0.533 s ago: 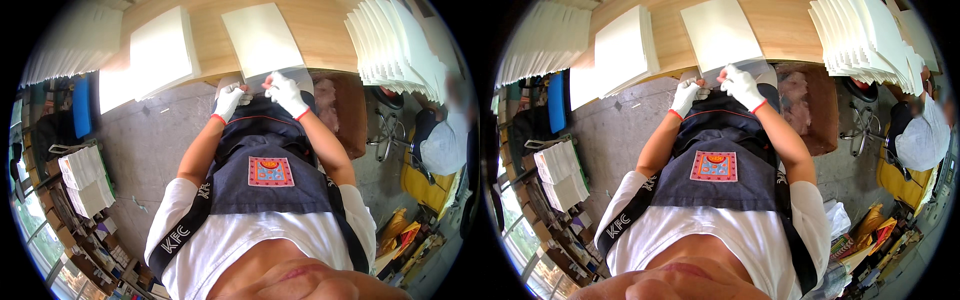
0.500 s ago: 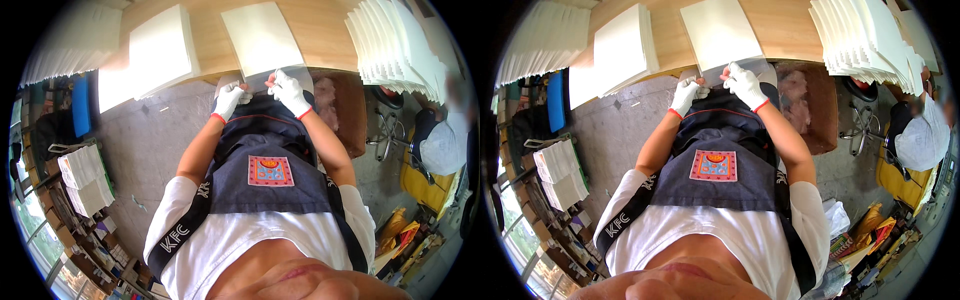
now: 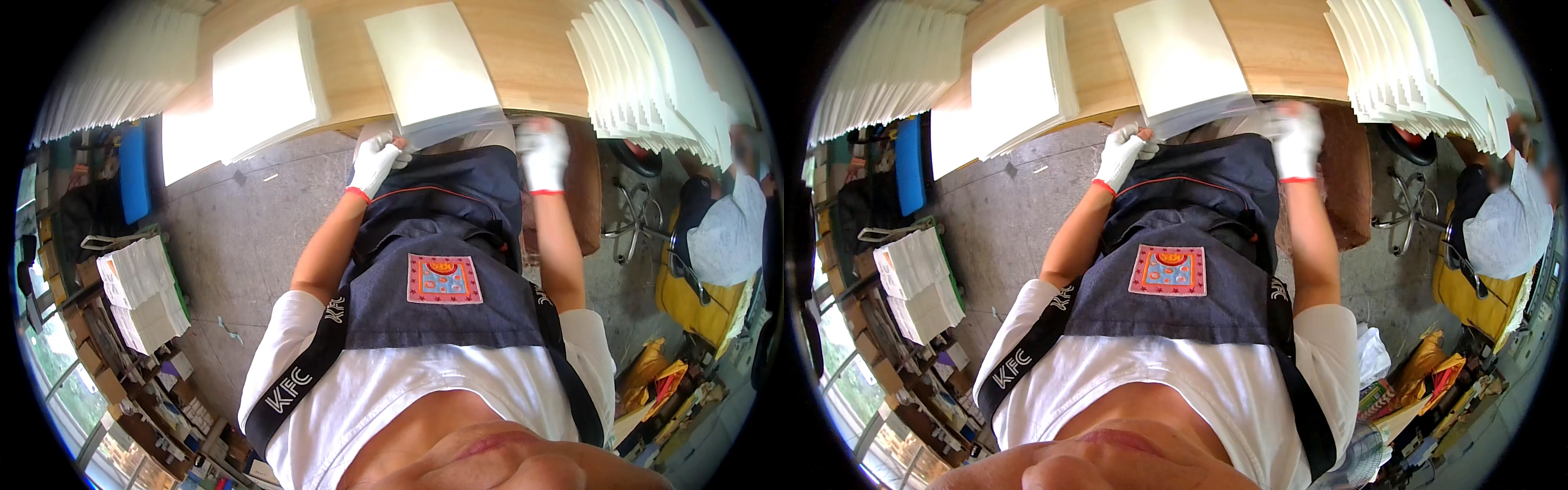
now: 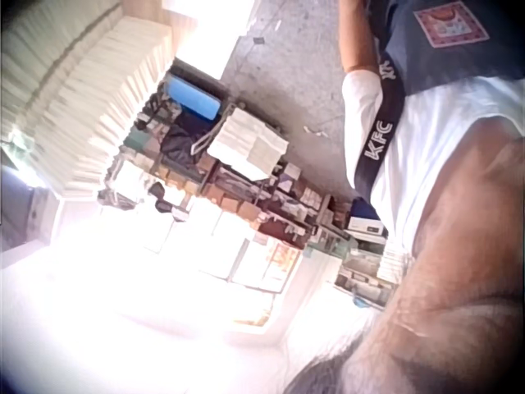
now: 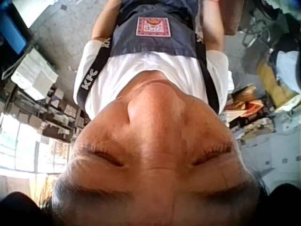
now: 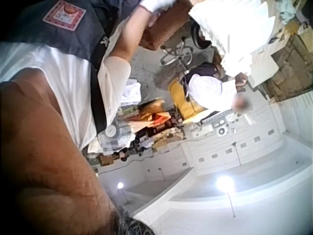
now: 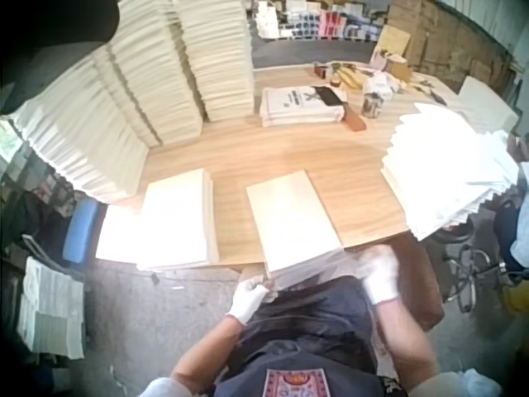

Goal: The person inserts white paper sheets into printed book covers one by one. They pick a cover from a stack, place a sheet inside, and set the assembled unit aside. The process is repeated continuously with a steady rhythm.

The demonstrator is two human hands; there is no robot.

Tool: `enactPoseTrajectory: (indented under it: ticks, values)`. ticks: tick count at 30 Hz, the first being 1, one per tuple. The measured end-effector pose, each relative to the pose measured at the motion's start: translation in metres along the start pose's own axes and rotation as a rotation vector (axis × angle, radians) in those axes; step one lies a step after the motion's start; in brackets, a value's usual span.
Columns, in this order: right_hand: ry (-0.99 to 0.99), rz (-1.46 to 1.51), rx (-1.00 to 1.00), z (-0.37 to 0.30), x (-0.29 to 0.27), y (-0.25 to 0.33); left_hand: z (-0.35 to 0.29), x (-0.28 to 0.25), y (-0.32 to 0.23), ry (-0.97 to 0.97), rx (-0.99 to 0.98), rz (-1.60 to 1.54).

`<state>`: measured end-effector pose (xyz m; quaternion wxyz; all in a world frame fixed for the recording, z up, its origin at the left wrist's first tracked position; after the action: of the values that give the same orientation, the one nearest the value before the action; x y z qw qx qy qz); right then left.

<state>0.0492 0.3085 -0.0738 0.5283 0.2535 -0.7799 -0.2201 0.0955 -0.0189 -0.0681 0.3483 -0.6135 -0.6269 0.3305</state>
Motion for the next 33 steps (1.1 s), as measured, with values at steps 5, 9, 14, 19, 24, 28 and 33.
enactPoseTrajectory:
  ticks: [5,9,14,19,24,28,33]
  values:
    - [-0.501,-1.018,-0.400,-0.025,-0.207,0.087,-0.016,0.004,-0.031,-0.459,0.874,0.894]
    - [0.078,-1.071,-0.559,-0.031,-0.010,0.020,-0.003,0.017,-0.035,-0.416,1.202,1.107]
    - [0.515,-1.975,-0.898,-0.008,0.078,-0.002,0.007,0.011,-0.036,-0.391,1.065,0.899]
    - [0.195,-1.889,-0.830,0.021,0.090,-0.019,0.025,0.008,-0.023,-0.595,0.739,0.359]
    - [-0.042,-1.903,-0.815,0.027,0.090,-0.011,0.024,0.009,-0.005,-0.609,0.562,-0.009]
    - [-0.086,-2.089,-0.707,0.025,0.089,-0.005,0.012,0.026,-0.026,-0.461,0.420,-0.468]
    - [0.115,-1.682,-0.099,0.011,0.106,-0.010,0.023,0.014,-0.066,-0.023,0.224,-0.655]
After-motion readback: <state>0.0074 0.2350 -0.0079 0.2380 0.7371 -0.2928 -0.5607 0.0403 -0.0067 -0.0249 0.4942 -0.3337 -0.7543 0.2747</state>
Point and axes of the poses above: each hand's wrist, its own z-axis towards the middle knuckle, its own x-axis out of the palm, y = z × x, the point moved 4 cm from there along z, towards the middle knuckle, and after that the axes turned 3 degrees about -x, right-handed, at the moved point
